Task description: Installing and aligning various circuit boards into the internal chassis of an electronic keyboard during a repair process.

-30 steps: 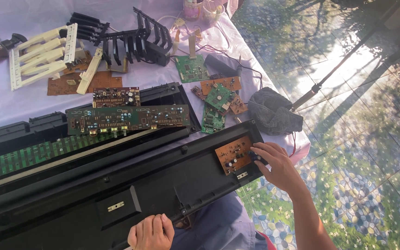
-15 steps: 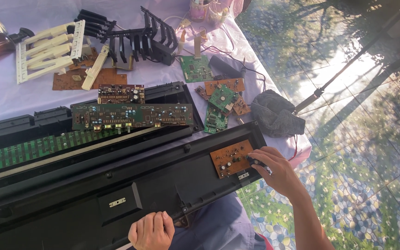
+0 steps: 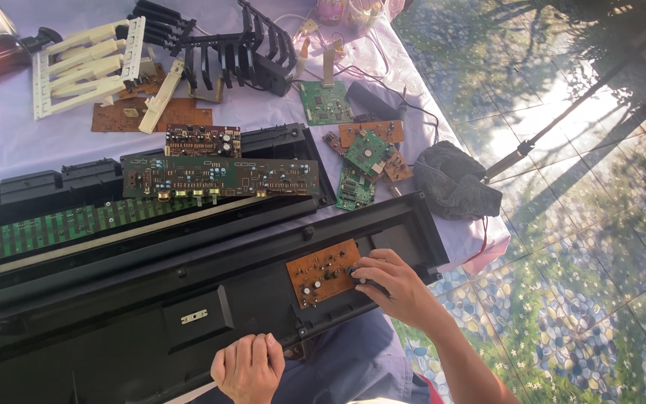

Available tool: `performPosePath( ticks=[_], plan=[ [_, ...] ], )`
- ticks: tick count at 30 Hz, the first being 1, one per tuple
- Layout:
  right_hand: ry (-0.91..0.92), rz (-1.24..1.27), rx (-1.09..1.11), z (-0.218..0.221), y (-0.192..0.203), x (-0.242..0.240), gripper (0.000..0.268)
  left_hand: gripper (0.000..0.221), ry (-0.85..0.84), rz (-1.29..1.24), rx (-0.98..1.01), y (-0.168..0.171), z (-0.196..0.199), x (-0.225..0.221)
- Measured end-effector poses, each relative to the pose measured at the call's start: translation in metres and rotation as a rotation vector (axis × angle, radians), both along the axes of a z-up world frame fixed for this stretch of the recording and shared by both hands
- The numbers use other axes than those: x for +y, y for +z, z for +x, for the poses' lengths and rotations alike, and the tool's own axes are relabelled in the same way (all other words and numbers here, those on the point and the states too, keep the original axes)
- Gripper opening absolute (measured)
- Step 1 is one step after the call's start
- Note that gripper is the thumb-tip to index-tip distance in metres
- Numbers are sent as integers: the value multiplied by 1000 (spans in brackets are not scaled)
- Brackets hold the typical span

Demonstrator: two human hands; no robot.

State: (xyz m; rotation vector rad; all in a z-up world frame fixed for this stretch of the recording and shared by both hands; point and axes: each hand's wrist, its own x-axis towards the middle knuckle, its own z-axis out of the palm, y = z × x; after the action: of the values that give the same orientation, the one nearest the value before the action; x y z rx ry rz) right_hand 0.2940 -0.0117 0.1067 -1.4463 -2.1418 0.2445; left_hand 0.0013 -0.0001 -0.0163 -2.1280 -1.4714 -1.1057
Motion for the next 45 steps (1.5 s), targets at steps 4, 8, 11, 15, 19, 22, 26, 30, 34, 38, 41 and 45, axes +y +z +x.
performPosePath(
  ticks=[4, 8, 11, 15, 19, 22, 26, 30, 34, 38, 41, 45],
  plan=[
    [-29, -14, 13, 5, -3, -2, 24, 33, -6, 11, 2, -1, -2, 1],
    [-78, -72, 18, 12, -2, -6, 41, 33, 0, 39, -9, -1, 1, 3],
    [-106, -119, -10, 13, -3, -7, 46, 34, 1, 43, -15, -2, 1, 2],
    [-128, -117, 3, 13, -1, -8, 40, 34, 4, 20, 2, -4, 0, 1],
    [-141, -128, -2, 29, -10, -11, 42, 33, 2, 39, -1, -3, -1, 1],
    [-160, -110, -21, 33, -4, -12, 41, 34, 3, 45, -6, -5, 0, 2],
    [-194, -157, -22, 34, -6, -14, 40, 35, 12, 62, -6, -5, 1, 3],
    [-193, -182, -41, 37, -9, -15, 40, 37, 16, 63, -6, -3, 1, 3],
    [-193, -202, -21, 37, -10, -16, 39, 35, 11, 62, -10, -3, 1, 3],
    [-238, -271, -76, 40, -15, -18, 44, 36, 17, 51, -5, -5, 1, 2],
    [-235, -276, -70, 42, -17, -19, 42, 36, 17, 43, -4, -3, 1, 2],
    [-218, -267, -64, 42, -17, -19, 43, 35, 13, 49, -2, -2, 1, 2]
  ],
)
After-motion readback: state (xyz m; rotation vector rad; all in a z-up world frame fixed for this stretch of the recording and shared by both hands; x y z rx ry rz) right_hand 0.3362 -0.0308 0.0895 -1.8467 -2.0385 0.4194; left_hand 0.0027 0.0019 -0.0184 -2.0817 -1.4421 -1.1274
